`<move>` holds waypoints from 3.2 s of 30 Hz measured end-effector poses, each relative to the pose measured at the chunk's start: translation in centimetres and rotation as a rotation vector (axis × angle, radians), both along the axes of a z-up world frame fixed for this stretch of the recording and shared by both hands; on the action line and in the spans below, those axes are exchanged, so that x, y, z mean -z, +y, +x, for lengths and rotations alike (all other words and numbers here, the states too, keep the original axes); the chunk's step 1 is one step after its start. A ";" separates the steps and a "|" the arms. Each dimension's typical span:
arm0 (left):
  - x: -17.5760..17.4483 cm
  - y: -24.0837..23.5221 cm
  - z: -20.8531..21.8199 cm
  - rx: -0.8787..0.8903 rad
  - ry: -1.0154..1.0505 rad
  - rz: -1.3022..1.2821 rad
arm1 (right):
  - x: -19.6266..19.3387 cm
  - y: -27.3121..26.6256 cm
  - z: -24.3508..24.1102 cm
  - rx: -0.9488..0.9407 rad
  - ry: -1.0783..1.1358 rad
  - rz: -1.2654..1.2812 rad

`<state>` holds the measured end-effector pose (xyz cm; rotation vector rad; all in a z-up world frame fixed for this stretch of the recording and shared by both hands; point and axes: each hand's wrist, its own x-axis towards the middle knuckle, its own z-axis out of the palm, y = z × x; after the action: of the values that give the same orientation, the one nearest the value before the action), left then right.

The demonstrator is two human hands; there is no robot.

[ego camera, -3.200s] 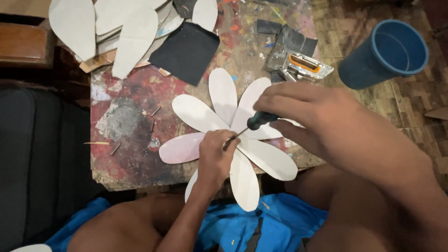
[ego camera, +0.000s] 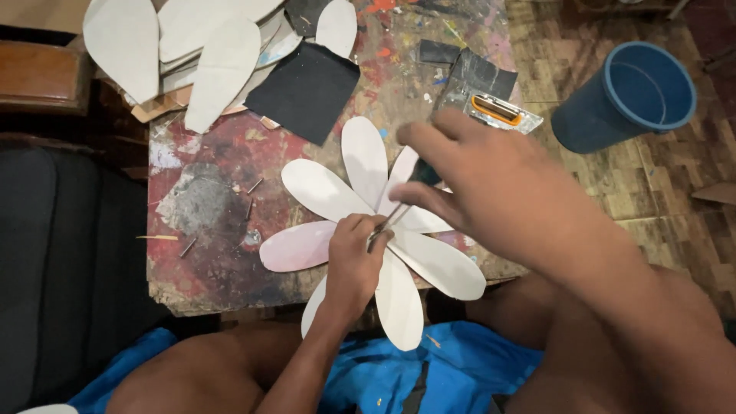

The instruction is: Assembling a wooden flower by screwing multiple petals onto a central base using a manual screwdriver.

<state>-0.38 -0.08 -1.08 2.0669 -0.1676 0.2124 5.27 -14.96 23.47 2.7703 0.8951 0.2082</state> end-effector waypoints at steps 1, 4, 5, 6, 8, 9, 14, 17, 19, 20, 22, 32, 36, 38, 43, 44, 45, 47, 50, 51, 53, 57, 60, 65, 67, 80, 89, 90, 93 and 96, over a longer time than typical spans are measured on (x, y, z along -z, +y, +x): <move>0.1 0.0 0.0 -0.001 0.011 0.009 | -0.5 -0.1 0.0 -0.066 0.214 0.221; 0.4 -0.1 0.2 -0.007 -0.015 0.013 | -1.6 -0.7 0.5 -0.196 0.434 0.471; 0.5 -0.1 0.2 -0.009 -0.046 0.009 | -1.8 -0.9 0.6 -0.257 0.448 0.500; 0.5 -0.1 0.2 -0.011 -0.049 0.009 | -1.6 -1.0 0.6 -0.260 0.446 0.499; 0.4 -0.1 0.2 0.003 0.046 -0.003 | -1.2 -1.3 0.5 -0.198 0.425 0.436; 0.5 -0.1 0.6 0.005 0.043 -0.004 | -1.0 -0.9 0.5 -0.197 0.421 0.436; -0.3 -0.3 0.7 -0.039 0.056 -0.040 | 1.2 0.5 0.7 -0.171 -0.096 0.076; -0.7 -0.3 0.5 -0.051 0.055 -0.057 | 1.6 0.4 0.6 -0.102 -0.156 -0.018; -0.6 0.0 0.1 -0.056 0.044 -0.067 | 1.3 0.4 0.6 -0.096 -0.053 0.035; -0.7 0.1 0.3 -0.070 0.018 -0.075 | 1.0 0.4 0.9 -0.098 0.035 0.091; -0.7 0.1 0.6 -0.059 -0.003 -0.079 | -0.3 0.4 0.5 -0.072 0.191 0.180; -1.1 0.2 0.9 -0.075 0.043 -0.110 | -1.7 -1.6 1.3 -0.193 0.455 0.374; -1.4 0.0 0.8 -0.095 0.104 -0.149 | -1.6 -0.4 1.7 -0.119 0.321 0.053; -0.4 0.1 0.8 -0.062 -0.018 -0.102 | -1.7 -0.2 2.3 0.113 0.223 -0.265; -1.1 0.2 0.4 -0.061 0.000 -0.083 | 0.1 -1.8 2.0 0.031 0.133 -0.135; -1.2 0.2 0.5 -0.054 -0.007 -0.071 | 0.0 -1.9 2.0 0.031 0.166 -0.072; -1.0 0.2 0.5 -0.054 -0.008 -0.069 | -0.7 -2.1 1.8 0.031 0.166 -0.069; -0.7 0.2 0.6 -0.060 0.022 -0.056 | -1.9 -2.4 1.6 0.006 0.485 0.188; -0.8 0.3 0.5 -0.043 -0.046 -0.050 | -2.6 -3.5 1.9 -0.332 0.575 0.463; -0.8 0.3 0.7 -0.045 -0.048 -0.048 | -2.3 -3.4 2.1 -0.335 0.573 0.465; -0.7 0.2 0.6 -0.051 -0.033 -0.030 | -1.6 -3.3 2.0 -0.404 0.578 0.507; -0.7 0.2 0.5 -0.040 -0.046 -0.027 | 0.4 -1.5 1.5 -0.166 0.359 0.195; -0.9 0.2 0.6 -0.025 -0.051 -0.021 | -0.2 0.1 1.3 -0.066 0.200 -0.086; -0.6 0.1 0.7 -0.051 -0.045 -0.079 | -1.1 0.0 0.7 -0.118 0.331 0.119; -0.3 0.1 0.8 -0.054 -0.054 -0.076 | -1.6 -0.6 1.1 -0.155 0.435 0.232; -1.9 0.5 0.9 -0.037 0.073 -0.047 | -1.2 -0.6 1.3 -0.256 0.681 0.385; -1.4 0.4 1.1 -0.024 0.009 -0.037 | -1.9 -1.7 2.5 -0.085 0.658 0.025; -1.6 0.4 1.1 -0.021 0.006 -0.036 | -1.9 -1.6 2.6 -0.082 0.655 0.027; -1.8 0.5 1.1 -0.020 0.032 -0.053 | -1.6 -0.9 2.9 -0.173 0.596 -0.144; -1.6 0.5 1.3 -0.016 0.009 -0.033 | -0.2 -0.5 2.8 -0.302 0.470 -0.269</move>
<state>0.88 0.37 0.56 2.0364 -0.1408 0.2143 8.04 -15.45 23.68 2.4551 1.3378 -0.5010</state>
